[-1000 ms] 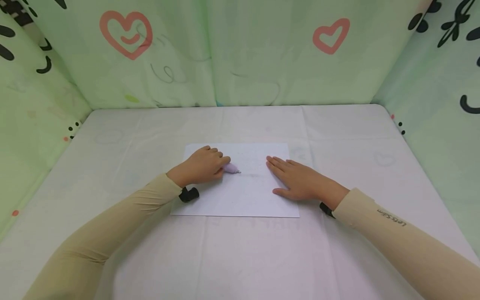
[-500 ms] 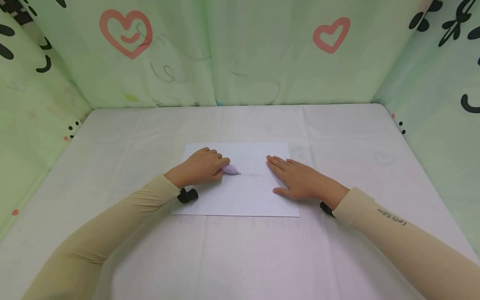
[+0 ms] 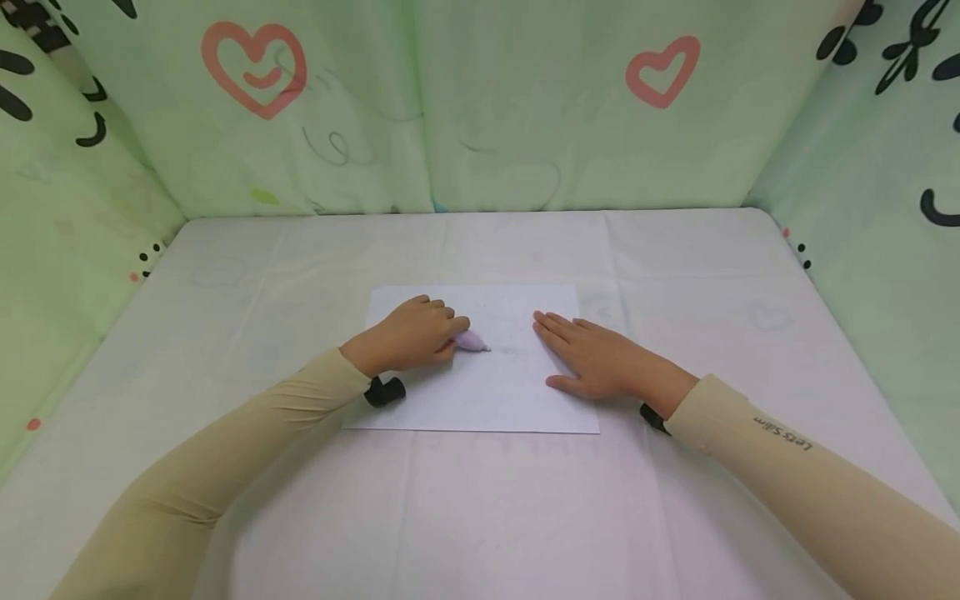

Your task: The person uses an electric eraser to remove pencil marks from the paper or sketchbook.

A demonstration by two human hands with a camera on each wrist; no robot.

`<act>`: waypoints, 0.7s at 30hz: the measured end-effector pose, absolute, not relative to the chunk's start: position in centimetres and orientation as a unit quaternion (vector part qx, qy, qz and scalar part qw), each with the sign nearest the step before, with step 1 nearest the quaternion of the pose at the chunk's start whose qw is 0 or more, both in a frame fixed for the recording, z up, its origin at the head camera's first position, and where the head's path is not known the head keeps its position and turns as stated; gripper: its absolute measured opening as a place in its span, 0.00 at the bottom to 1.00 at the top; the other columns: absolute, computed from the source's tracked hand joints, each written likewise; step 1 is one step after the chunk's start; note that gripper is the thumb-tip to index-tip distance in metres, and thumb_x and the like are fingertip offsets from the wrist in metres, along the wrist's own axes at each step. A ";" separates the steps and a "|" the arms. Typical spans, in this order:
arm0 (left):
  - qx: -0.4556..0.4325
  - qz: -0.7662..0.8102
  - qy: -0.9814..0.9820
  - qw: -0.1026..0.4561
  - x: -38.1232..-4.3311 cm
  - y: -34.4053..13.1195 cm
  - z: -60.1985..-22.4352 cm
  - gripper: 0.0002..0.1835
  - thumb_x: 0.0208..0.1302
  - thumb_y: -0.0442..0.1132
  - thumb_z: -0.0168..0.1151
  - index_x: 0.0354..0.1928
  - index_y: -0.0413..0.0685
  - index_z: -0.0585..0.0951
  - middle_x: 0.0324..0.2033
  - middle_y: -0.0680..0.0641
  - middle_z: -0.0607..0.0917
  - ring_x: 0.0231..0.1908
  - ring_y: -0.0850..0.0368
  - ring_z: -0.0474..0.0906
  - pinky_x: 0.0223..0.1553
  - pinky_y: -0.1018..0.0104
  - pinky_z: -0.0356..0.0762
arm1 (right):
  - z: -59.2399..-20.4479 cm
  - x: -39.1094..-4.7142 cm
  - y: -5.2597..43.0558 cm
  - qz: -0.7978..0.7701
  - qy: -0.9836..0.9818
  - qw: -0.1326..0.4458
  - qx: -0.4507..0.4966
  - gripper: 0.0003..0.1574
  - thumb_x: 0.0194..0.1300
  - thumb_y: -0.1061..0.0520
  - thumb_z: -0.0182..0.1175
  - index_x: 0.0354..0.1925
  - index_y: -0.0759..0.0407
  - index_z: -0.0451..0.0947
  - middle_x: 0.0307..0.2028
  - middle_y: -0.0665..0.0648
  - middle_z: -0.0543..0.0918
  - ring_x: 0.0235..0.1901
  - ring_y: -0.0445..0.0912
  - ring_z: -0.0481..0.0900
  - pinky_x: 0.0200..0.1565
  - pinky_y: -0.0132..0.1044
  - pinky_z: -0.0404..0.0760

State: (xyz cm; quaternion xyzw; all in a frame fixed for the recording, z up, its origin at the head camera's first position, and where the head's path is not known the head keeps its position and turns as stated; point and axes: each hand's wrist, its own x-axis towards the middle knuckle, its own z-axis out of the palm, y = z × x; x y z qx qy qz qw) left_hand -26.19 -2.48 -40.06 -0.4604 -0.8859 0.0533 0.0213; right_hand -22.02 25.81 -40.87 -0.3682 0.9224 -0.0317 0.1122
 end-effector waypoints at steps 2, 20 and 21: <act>-0.461 0.052 -0.886 0.021 -26.2 -2.3 -40.1 0.05 0.61 0.37 0.51 0.35 0.48 0.77 0.23 0.49 0.80 0.27 0.55 0.75 0.34 0.66 0.68 | -40.8 -22.0 25.8 -0.033 0.923 0.115 -0.366 0.46 0.68 0.43 0.51 0.71 0.67 0.48 0.73 0.64 0.51 0.71 0.58 0.51 0.67 0.56 0.56; -0.455 0.073 -0.887 0.014 -26.6 -0.4 -40.4 0.07 0.64 0.40 0.52 0.40 0.49 0.77 0.27 0.49 0.83 0.32 0.55 0.80 0.35 0.65 0.71 | -40.9 -22.1 25.8 -0.022 0.925 0.126 -0.357 0.46 0.68 0.43 0.51 0.71 0.66 0.47 0.73 0.63 0.49 0.72 0.57 0.49 0.68 0.55 0.55; -0.457 0.072 -0.887 0.013 -26.6 -0.3 -40.4 0.07 0.64 0.40 0.52 0.40 0.49 0.77 0.28 0.49 0.83 0.33 0.54 0.80 0.36 0.65 0.72 | -40.9 -22.1 25.7 -0.021 0.925 0.127 -0.356 0.47 0.68 0.42 0.51 0.71 0.66 0.47 0.73 0.63 0.49 0.72 0.57 0.49 0.68 0.54 0.55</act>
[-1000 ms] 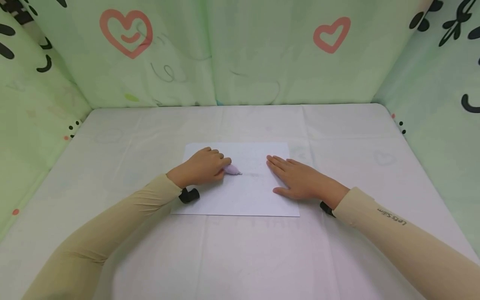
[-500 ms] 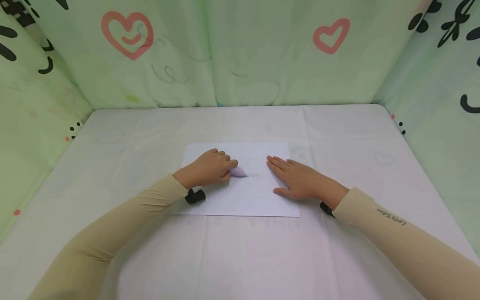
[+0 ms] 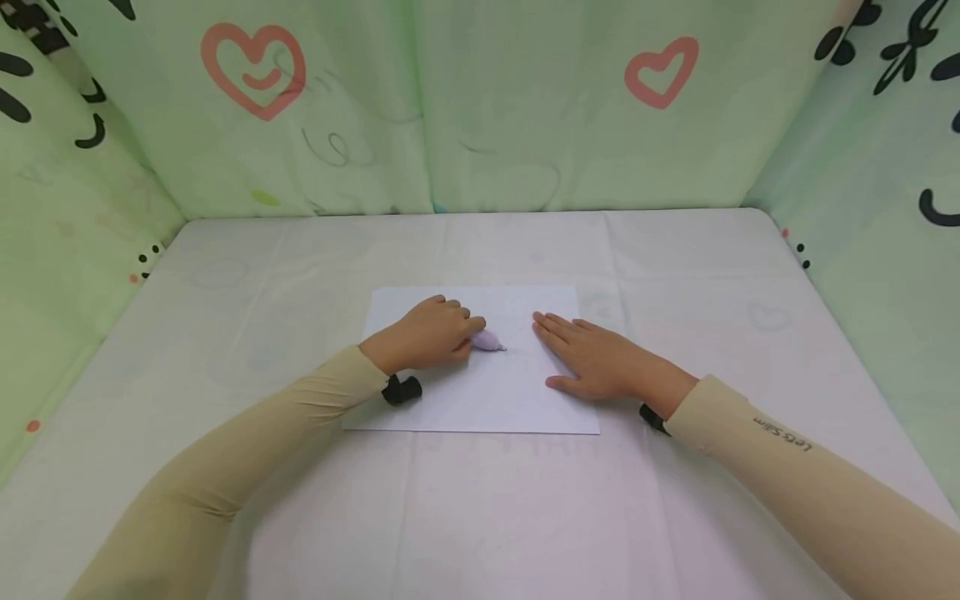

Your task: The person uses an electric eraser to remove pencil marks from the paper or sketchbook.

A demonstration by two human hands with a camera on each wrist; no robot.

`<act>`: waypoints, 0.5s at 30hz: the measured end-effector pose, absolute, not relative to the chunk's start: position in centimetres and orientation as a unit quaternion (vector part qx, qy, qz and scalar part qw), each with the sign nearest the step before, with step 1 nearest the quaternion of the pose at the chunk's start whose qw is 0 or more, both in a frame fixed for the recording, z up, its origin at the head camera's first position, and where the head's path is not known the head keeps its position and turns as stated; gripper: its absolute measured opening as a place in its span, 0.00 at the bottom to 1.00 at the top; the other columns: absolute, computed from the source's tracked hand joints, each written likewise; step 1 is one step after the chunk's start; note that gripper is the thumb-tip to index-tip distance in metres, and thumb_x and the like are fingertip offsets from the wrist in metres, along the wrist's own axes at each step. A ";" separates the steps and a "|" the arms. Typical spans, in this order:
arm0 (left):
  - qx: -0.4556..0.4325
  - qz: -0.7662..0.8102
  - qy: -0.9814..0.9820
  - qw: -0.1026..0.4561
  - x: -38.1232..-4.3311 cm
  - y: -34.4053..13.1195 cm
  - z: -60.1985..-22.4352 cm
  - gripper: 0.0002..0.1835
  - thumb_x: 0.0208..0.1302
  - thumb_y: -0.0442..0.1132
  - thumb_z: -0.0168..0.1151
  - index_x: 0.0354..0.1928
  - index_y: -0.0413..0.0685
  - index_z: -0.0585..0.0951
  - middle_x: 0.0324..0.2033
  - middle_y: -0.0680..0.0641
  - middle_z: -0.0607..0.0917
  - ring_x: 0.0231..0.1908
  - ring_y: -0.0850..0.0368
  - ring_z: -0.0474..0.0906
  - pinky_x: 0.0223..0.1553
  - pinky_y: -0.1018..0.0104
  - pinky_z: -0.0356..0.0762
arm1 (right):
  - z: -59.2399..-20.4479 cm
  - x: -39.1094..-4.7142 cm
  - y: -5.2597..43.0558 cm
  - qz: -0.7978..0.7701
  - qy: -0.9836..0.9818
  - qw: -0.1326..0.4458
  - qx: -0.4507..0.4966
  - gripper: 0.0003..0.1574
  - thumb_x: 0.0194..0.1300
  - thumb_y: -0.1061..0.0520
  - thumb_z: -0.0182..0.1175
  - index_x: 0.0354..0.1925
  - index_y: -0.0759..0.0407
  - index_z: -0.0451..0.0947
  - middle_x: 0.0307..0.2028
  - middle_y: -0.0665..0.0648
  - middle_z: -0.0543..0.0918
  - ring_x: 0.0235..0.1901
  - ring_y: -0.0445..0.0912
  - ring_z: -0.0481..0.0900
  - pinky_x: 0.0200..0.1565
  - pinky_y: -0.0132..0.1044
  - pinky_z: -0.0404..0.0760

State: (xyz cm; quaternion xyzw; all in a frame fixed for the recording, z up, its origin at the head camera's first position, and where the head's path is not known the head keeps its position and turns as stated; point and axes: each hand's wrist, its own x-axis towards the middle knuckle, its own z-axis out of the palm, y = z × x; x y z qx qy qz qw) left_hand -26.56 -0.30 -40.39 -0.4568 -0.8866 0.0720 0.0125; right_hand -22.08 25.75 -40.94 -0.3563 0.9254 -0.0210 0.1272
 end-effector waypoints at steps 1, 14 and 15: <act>-0.459 0.071 -0.886 0.011 -26.6 -0.2 -40.4 0.07 0.64 0.40 0.52 0.40 0.49 0.77 0.28 0.49 0.83 0.33 0.54 0.80 0.36 0.65 0.72 | -41.0 -22.1 25.8 -0.020 0.925 0.127 -0.357 0.47 0.68 0.42 0.51 0.71 0.66 0.47 0.73 0.63 0.49 0.72 0.57 0.49 0.68 0.55 0.55; -0.466 0.066 -0.882 -0.023 -26.3 0.3 -39.7 0.10 0.64 0.40 0.52 0.44 0.49 0.78 0.31 0.48 0.84 0.35 0.54 0.80 0.41 0.63 0.73 | -40.7 -22.1 25.6 -0.019 0.925 0.133 -0.354 0.47 0.67 0.43 0.52 0.71 0.66 0.46 0.73 0.63 0.49 0.72 0.57 0.50 0.68 0.55 0.55; -0.465 0.067 -0.883 -0.023 -26.3 0.4 -39.7 0.10 0.64 0.40 0.51 0.44 0.48 0.77 0.31 0.48 0.84 0.35 0.54 0.80 0.41 0.63 0.73 | -40.7 -22.0 25.6 -0.019 0.925 0.131 -0.356 0.47 0.67 0.43 0.52 0.71 0.66 0.47 0.73 0.63 0.49 0.72 0.58 0.50 0.67 0.55 0.56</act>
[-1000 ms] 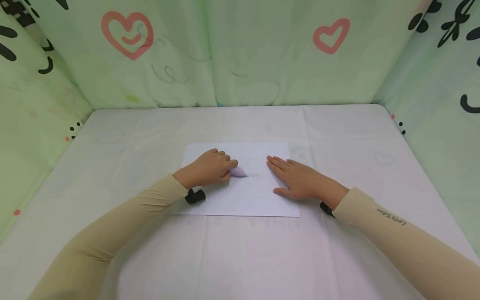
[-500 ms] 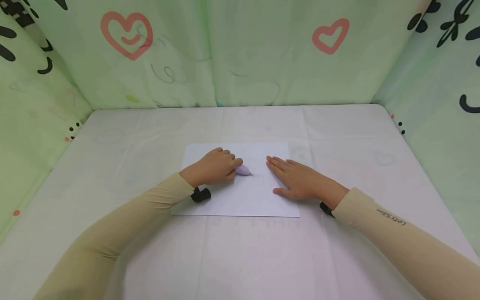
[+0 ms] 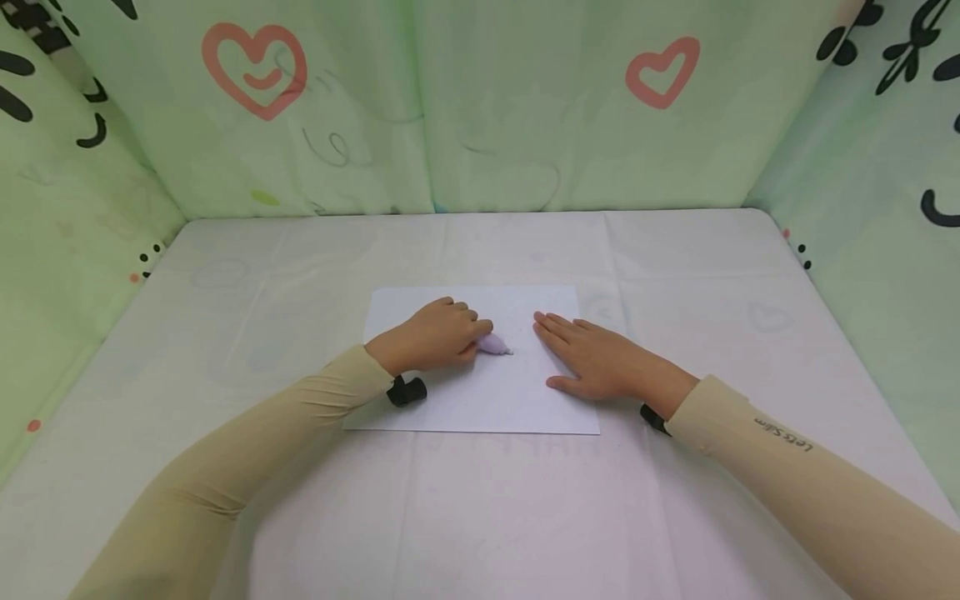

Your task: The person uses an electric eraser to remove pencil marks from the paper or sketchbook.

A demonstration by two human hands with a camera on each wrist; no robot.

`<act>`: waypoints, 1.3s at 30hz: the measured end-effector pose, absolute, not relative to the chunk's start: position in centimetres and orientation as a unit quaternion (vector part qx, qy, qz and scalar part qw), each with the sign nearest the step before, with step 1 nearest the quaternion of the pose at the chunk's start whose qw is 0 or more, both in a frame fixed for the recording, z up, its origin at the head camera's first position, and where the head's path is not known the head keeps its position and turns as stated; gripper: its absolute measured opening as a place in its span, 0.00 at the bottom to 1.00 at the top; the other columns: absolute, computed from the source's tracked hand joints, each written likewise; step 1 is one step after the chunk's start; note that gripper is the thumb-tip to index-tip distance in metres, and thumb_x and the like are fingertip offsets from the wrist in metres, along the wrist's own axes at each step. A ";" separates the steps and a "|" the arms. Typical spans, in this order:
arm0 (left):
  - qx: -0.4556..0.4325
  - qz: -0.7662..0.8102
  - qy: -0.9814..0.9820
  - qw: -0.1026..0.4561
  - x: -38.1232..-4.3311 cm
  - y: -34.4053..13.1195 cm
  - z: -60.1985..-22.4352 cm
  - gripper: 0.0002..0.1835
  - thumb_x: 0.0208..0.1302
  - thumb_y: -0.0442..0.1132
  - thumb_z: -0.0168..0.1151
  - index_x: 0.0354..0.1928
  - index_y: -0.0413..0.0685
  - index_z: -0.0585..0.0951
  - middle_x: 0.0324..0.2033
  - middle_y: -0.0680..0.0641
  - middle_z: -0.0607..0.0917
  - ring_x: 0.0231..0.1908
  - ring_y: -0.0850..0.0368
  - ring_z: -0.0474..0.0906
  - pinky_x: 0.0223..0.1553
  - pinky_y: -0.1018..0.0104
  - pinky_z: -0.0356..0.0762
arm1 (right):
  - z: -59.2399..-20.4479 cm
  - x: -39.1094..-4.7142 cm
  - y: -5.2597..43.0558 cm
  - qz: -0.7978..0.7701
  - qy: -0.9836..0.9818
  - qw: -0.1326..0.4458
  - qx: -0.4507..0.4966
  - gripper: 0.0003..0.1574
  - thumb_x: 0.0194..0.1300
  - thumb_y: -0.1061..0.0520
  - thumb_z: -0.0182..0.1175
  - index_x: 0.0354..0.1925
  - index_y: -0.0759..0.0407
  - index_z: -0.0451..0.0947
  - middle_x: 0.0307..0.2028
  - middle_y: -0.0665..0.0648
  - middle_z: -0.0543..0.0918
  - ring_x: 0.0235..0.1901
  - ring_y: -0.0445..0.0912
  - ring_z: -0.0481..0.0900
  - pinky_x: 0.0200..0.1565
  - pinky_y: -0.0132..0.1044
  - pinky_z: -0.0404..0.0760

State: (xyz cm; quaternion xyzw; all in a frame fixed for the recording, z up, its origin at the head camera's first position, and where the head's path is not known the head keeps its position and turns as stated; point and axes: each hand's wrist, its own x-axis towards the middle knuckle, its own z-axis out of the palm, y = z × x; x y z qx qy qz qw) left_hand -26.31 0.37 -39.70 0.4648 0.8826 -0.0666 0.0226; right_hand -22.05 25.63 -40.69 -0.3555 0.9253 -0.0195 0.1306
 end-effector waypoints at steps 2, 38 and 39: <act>0.462 -0.071 0.884 0.019 -26.4 0.5 -39.7 0.09 0.65 0.40 0.51 0.43 0.48 0.77 0.30 0.49 0.84 0.35 0.54 0.80 0.40 0.63 0.73 | -40.7 -22.0 25.7 -0.020 0.925 0.128 -0.357 0.46 0.68 0.43 0.52 0.71 0.67 0.47 0.73 0.64 0.49 0.72 0.58 0.50 0.67 0.55 0.56; 0.446 -0.090 0.890 0.030 -26.3 1.5 -40.1 0.14 0.67 0.43 0.49 0.51 0.51 0.76 0.37 0.49 0.85 0.41 0.55 0.81 0.44 0.62 0.74 | -40.8 -22.0 25.7 -0.020 0.925 0.125 -0.359 0.47 0.67 0.43 0.53 0.71 0.67 0.47 0.73 0.64 0.50 0.72 0.58 0.51 0.67 0.55 0.56; 0.449 -0.087 0.889 0.026 -26.3 1.4 -40.2 0.13 0.67 0.43 0.49 0.50 0.51 0.77 0.36 0.50 0.85 0.40 0.55 0.81 0.43 0.63 0.74 | -40.8 -22.1 25.7 -0.018 0.925 0.127 -0.357 0.47 0.67 0.44 0.53 0.71 0.66 0.47 0.73 0.63 0.49 0.72 0.57 0.50 0.67 0.55 0.56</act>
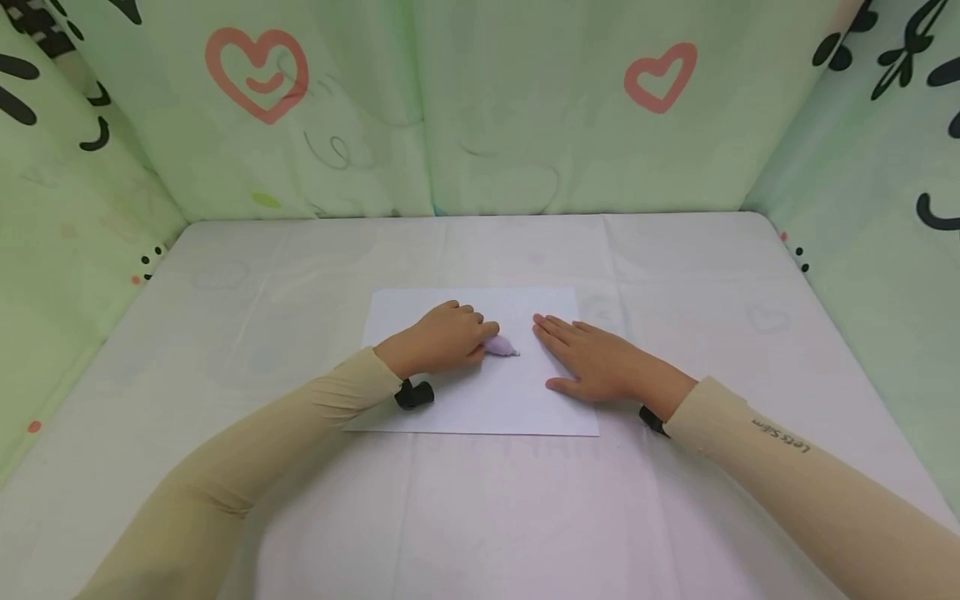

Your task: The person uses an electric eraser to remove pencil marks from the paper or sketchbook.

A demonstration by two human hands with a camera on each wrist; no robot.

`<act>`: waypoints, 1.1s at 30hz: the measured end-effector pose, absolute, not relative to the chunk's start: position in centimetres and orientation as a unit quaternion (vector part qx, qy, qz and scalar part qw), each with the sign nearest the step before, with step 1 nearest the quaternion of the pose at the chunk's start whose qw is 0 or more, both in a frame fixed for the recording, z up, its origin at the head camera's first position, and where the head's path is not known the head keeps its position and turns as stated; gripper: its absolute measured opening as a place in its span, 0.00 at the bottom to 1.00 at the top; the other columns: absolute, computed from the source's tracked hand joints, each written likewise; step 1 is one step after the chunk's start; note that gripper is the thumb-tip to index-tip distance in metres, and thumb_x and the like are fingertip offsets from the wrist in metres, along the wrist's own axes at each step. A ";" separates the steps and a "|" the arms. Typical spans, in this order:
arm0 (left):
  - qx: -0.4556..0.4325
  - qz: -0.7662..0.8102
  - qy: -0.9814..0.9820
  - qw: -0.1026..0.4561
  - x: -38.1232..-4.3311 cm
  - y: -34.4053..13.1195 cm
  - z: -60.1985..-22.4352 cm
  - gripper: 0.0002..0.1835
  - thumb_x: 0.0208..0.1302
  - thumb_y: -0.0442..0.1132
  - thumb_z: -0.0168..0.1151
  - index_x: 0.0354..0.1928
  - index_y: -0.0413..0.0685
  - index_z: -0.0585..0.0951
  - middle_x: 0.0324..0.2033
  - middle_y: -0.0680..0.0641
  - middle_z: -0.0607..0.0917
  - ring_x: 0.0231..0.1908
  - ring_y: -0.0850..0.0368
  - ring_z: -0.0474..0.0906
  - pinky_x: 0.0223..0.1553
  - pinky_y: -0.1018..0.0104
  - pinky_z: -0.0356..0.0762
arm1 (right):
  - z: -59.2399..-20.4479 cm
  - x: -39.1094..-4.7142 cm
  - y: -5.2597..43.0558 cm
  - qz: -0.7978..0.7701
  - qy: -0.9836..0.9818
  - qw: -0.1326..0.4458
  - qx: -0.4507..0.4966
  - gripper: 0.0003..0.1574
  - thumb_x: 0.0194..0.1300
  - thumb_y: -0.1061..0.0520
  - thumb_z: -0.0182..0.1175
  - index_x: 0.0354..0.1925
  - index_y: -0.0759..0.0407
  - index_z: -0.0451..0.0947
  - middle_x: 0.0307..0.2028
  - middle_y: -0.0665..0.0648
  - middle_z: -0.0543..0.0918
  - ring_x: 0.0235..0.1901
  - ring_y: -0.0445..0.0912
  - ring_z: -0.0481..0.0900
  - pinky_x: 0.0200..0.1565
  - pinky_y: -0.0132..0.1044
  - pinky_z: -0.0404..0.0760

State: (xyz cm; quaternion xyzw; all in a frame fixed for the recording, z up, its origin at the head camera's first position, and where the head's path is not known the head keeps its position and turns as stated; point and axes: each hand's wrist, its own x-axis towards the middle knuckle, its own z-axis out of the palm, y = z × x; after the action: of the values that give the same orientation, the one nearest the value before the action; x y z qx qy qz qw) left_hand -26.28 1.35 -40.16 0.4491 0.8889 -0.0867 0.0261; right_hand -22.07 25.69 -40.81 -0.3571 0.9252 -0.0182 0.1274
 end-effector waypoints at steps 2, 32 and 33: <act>0.452 -0.080 0.889 0.017 -26.2 0.9 -40.2 0.12 0.67 0.42 0.49 0.48 0.51 0.77 0.34 0.50 0.84 0.38 0.55 0.80 0.41 0.64 0.74 | -40.7 -22.1 25.6 -0.016 0.926 0.131 -0.355 0.47 0.67 0.43 0.52 0.71 0.66 0.46 0.73 0.63 0.49 0.72 0.57 0.50 0.68 0.55 0.55; 0.278 0.018 0.960 -0.029 -27.0 -16.5 -39.3 0.17 0.63 0.38 0.60 0.53 0.40 0.76 0.36 0.41 0.81 0.35 0.46 0.80 0.36 0.55 0.78 | -40.9 -21.8 25.5 -0.014 0.926 0.123 -0.355 0.47 0.67 0.43 0.52 0.72 0.66 0.46 0.73 0.63 0.49 0.72 0.57 0.50 0.68 0.54 0.55; 0.263 0.025 0.964 -0.024 -27.3 -17.1 -39.4 0.18 0.63 0.38 0.60 0.53 0.39 0.76 0.36 0.40 0.81 0.36 0.45 0.79 0.37 0.54 0.77 | -40.9 -21.8 25.5 -0.012 0.926 0.123 -0.356 0.47 0.67 0.44 0.52 0.71 0.66 0.46 0.73 0.63 0.49 0.72 0.57 0.50 0.68 0.54 0.56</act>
State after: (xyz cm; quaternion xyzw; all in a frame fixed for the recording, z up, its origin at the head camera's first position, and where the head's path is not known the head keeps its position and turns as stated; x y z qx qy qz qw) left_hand -27.30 -17.14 -39.45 0.2633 0.9641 0.0248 -0.0235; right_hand -21.82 25.51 -40.85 -0.3557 0.9264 -0.0119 0.1228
